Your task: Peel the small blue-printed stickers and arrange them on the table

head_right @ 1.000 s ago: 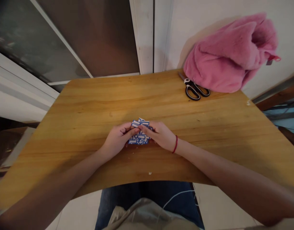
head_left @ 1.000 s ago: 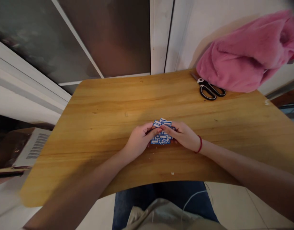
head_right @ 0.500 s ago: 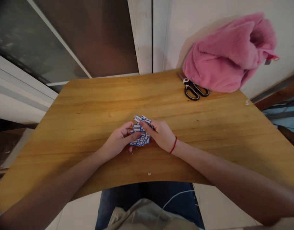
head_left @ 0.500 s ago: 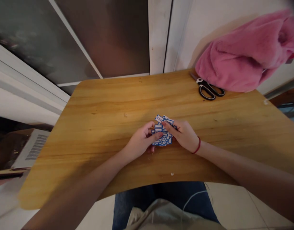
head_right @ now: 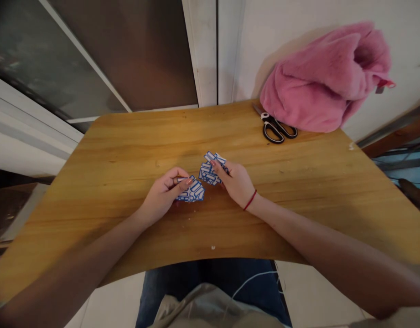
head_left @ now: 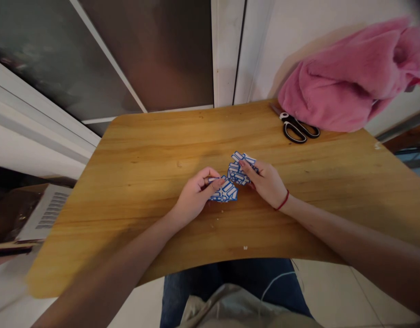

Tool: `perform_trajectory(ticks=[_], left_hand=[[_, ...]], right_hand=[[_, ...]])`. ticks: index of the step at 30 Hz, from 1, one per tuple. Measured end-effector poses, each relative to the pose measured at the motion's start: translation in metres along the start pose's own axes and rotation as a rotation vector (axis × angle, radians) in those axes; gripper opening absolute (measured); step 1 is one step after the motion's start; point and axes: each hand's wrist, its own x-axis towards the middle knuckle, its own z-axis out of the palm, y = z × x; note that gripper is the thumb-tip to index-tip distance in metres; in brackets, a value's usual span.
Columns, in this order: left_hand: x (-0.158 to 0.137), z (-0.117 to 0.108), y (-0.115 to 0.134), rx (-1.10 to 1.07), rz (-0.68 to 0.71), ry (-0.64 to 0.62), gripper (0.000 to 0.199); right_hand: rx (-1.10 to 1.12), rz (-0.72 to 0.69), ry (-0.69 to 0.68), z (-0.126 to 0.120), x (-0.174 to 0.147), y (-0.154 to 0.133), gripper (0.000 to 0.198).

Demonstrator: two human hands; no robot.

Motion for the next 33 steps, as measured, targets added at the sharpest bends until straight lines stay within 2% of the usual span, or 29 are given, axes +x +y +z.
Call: perform_trajectory(ticks=[4, 8, 15, 22, 25, 30, 33], left_hand=[[0.000, -0.001, -0.003, 0.021, 0.086, 0.035, 0.022], [0.000, 0.000, -0.008, 0.053, 0.050, 0.049, 0.023], [0.000, 0.002, -0.014, 0.192, 0.082, 0.144, 0.029], [0.003, -0.001, -0.013, 0.274, 0.050, 0.128, 0.026], [0.004, -0.002, -0.014, 0.175, 0.046, 0.075, 0.025], [0.005, -0.003, -0.010, 0.001, 0.078, 0.037, 0.022], [0.006, -0.004, -0.007, -0.051, 0.073, 0.037, 0.025]], right_hand=[[0.002, -0.068, -0.205, 0.004, -0.006, 0.000, 0.048], [0.124, -0.033, -0.372, 0.008, -0.013, -0.003, 0.045], [0.133, -0.007, -0.440, 0.007, -0.013, -0.004, 0.049], [-0.029, -0.055, -0.540, 0.006, -0.012, -0.005, 0.056], [-0.025, -0.060, -0.541, 0.006, -0.012, -0.007, 0.054], [0.075, 0.034, -0.408, 0.006, -0.011, -0.008, 0.050], [0.146, 0.040, -0.343, 0.006, -0.010, -0.006, 0.045]])
